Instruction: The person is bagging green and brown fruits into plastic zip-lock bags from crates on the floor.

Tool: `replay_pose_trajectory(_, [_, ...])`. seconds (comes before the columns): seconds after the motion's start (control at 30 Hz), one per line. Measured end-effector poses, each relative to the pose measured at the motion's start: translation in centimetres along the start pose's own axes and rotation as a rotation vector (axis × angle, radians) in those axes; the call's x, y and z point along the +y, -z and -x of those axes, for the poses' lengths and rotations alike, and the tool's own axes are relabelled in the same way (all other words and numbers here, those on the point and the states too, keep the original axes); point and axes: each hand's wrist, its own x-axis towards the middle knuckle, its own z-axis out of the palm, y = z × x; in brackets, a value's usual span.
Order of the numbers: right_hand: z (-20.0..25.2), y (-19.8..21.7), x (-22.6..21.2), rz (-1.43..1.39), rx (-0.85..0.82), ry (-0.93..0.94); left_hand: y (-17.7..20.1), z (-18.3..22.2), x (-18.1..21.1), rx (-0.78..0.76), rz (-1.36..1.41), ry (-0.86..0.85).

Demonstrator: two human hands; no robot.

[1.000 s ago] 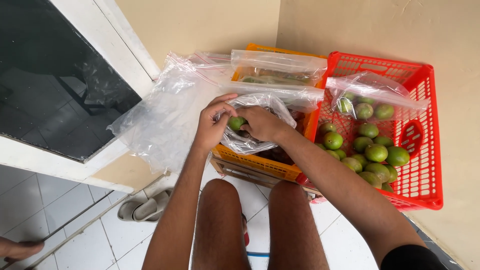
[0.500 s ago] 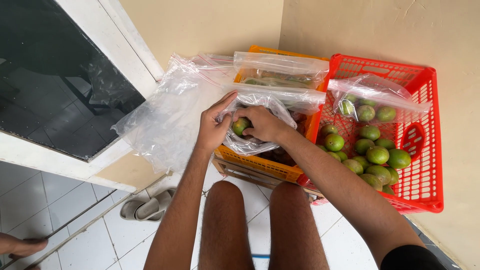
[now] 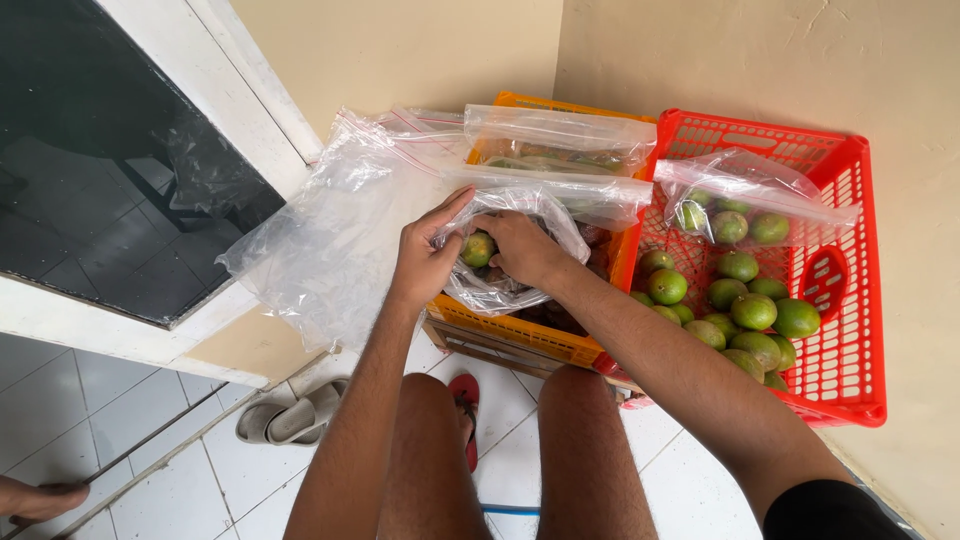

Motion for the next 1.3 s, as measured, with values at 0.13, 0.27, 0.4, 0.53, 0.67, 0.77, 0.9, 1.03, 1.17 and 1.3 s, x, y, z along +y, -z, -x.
replay_pose_trajectory(0.13, [1.0,1.1,-1.7,-0.08,-0.032,-0.003,0.1,0.2,0.4,-0.002,-0.002,0.02])
replay_pose_trajectory(0.27, [0.9,1.3,-1.7,-0.113,-0.036,-0.026,0.1,0.0,0.6,-0.019,-0.029,0.012])
replay_pose_trajectory(0.4, [0.9,1.5,-2.1,-0.125,-0.024,-0.043,0.3,0.0,0.8,-0.009,-0.032,0.037])
replay_pose_trajectory(0.53, [0.8,1.8,-2.1,-0.109,-0.014,-0.034,0.3,-0.2,0.6,-0.002,-0.038,0.035])
replay_pose_trajectory(0.67, [2.4,2.8,-2.4,-0.095,0.017,0.001,0.2,0.0,0.5,-0.011,-0.04,0.046])
replay_pose_trajectory(0.77, [4.6,5.2,-4.0,-0.098,0.046,0.057,0.2,-0.1,0.7,-0.013,-0.049,0.051])
replay_pose_trajectory(0.9, [10.8,9.3,-6.4,-0.282,0.234,0.193,0.0,0.0,0.4,-0.005,-0.003,0.058])
replay_pose_trajectory(1.03, [17.8,12.2,-4.5,-0.188,0.379,0.113,0.1,0.0,-0.5,-0.024,0.015,0.005])
replay_pose_trajectory(1.17, [24.1,12.1,0.0,-0.015,0.528,-0.183,0.2,0.0,-0.5,-0.031,-0.007,-0.014])
replay_pose_trajectory(1.3, [27.7,9.4,5.3,0.057,0.512,-0.456,0.0,0.4,1.0,-0.023,-0.02,0.035])
